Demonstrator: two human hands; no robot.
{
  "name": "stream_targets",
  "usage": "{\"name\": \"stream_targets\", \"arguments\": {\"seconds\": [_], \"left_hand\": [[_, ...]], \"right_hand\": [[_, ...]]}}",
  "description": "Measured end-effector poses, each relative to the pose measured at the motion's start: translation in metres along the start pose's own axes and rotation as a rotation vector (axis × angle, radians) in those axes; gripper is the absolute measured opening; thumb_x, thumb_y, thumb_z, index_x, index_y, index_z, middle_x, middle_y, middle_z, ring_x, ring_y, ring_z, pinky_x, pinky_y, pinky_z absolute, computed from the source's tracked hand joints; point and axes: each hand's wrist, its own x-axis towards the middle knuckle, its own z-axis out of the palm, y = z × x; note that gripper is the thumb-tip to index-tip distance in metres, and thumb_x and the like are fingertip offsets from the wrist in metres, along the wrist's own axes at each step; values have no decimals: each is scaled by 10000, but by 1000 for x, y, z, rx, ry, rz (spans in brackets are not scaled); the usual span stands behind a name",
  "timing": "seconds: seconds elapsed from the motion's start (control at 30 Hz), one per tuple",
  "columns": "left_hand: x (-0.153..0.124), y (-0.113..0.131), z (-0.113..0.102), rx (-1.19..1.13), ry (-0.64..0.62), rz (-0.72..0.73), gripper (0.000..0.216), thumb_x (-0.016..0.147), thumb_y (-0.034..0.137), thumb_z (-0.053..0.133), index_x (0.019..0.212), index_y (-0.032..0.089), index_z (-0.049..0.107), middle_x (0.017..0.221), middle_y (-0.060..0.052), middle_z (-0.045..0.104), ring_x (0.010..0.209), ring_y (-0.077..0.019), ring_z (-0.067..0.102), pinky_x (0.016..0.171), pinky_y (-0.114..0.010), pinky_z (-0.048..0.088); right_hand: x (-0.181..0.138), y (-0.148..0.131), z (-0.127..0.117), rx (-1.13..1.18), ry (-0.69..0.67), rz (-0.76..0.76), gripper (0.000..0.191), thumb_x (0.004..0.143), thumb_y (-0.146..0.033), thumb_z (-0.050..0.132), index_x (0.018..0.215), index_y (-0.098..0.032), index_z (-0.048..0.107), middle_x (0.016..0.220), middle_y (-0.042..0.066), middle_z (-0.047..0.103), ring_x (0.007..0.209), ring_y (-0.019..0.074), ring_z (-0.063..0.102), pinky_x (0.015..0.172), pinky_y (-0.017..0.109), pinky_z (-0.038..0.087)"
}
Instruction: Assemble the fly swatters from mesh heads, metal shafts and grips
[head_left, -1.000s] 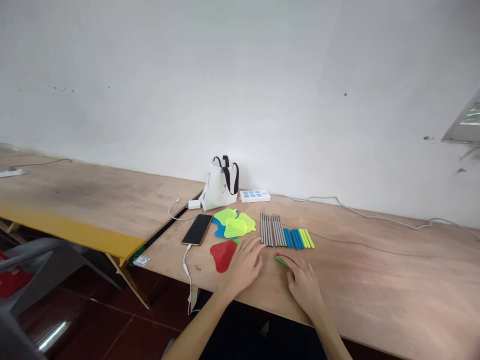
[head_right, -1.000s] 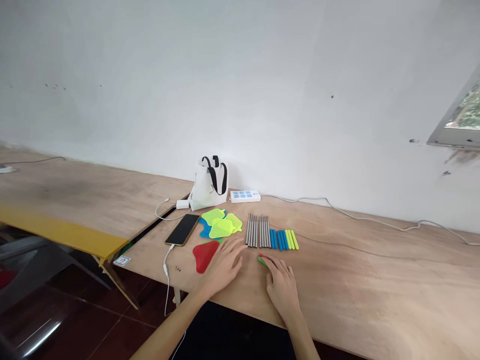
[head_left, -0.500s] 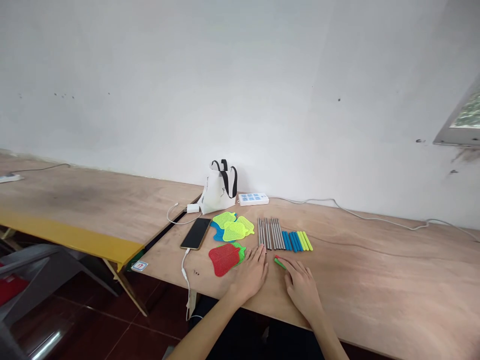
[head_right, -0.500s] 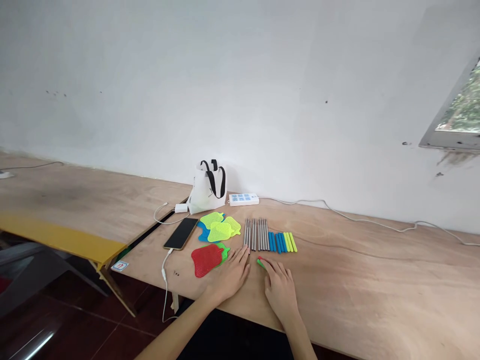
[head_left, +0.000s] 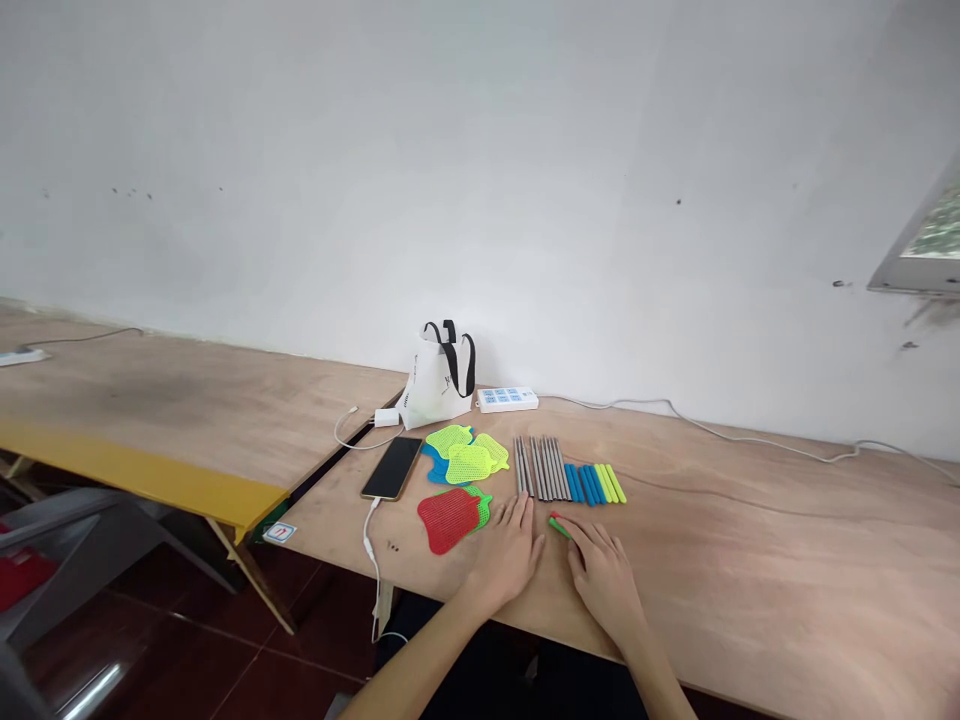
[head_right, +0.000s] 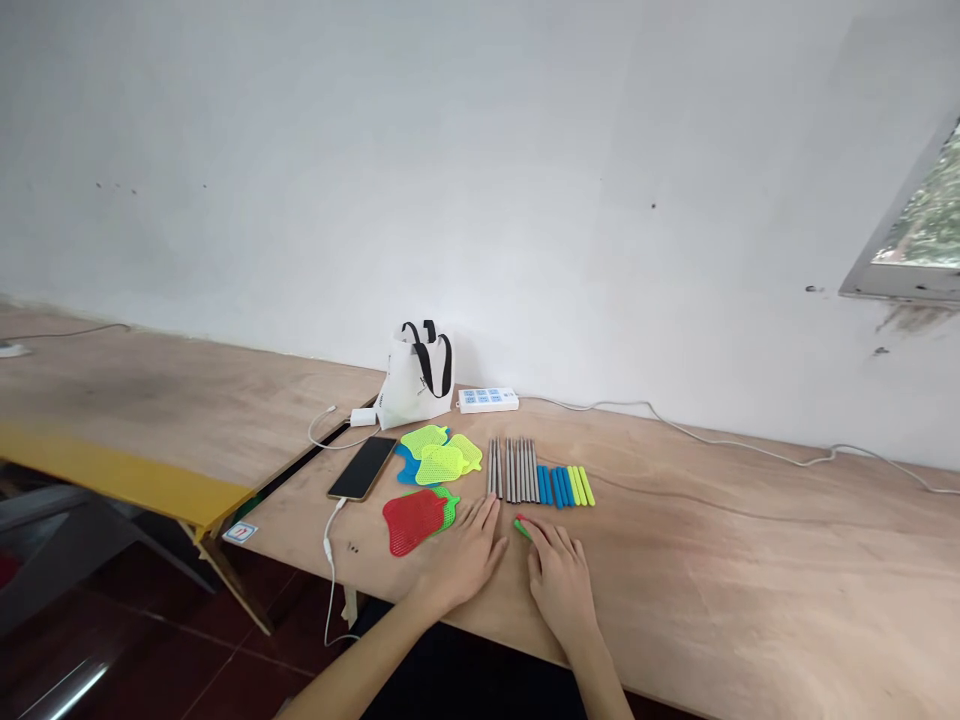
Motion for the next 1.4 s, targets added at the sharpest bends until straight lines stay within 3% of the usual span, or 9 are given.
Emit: {"name": "stream_targets", "arguments": {"seconds": [0.2,0.37,0.47,0.6,0.73,0.9,1.03,1.17,1.4], "left_hand": [[-49,20,3,-53,-57,23,651,1003,445,425,1562,125,334,1590,-198,375,1456,-352,399,1176,-515,367],[-73,47,-13,-105,-169,70,665,1001,521,439,1507,91,439,1561,-226,409,1442,-366,413,1171,-498,392],[-65,47,-30,-156,-160,165,472,1035,303,382,1468,157,499,1486,-173,519,1423,-302,447,1159,-454,419],[-43,21,-44,-218,-166,352,618,891,-22,374,1392,285,565,1515,-45,493,1444,-209,415,1195,-397,387],[-32,-3,-38,-196,-116,348,510,949,42,423,1305,347,625,1454,7,555,1378,-204,490,1250,-470,284],[-32,-5,-20,-252,-57,322,426,985,98,464,1302,328,631,1496,-4,512,1364,-201,505,1172,-371,410],[-31,-4,-16,-254,-47,337,330,1013,182,493,1287,306,630,1572,-12,436,1434,-223,435,1198,-412,381],[-30,-3,-17,-234,-44,350,276,1045,270,471,1279,301,614,1513,-8,518,1445,-216,423,1233,-466,321],[-30,0,-22,-252,1,352,265,1018,264,533,1273,262,605,1276,-28,644,1267,-192,562,1170,-378,401]], "right_hand": [[1,-1,-1,24,5,19,468,954,-158,378,1309,-318,637,1294,22,670,1133,200,618,931,355,458],[1,1,0,11,28,33,485,959,-151,363,1325,-320,631,1308,26,661,1129,205,618,914,349,462],[0,3,1,17,13,27,493,965,-147,347,1337,-316,622,1318,23,656,1116,204,619,896,345,461],[-1,5,1,4,-13,10,517,956,-122,342,1360,-312,602,1333,21,650,1114,210,610,880,355,449],[-1,6,2,1,-16,13,519,961,-122,336,1365,-311,600,1325,20,657,1123,219,604,872,371,443],[2,9,2,70,-11,8,489,972,-158,344,1341,-318,623,1320,15,660,1133,220,608,918,390,469],[4,17,0,175,-27,-19,476,980,-202,356,1350,-343,620,1315,9,662,1165,218,605,961,405,495],[6,25,-4,269,-80,-44,439,1002,-258,372,1344,-356,628,1330,1,656,1190,217,600,1009,430,496],[9,35,-9,359,-123,-66,390,1026,-324,399,1321,-345,652,1321,10,664,1226,212,593,1049,423,486]]}}
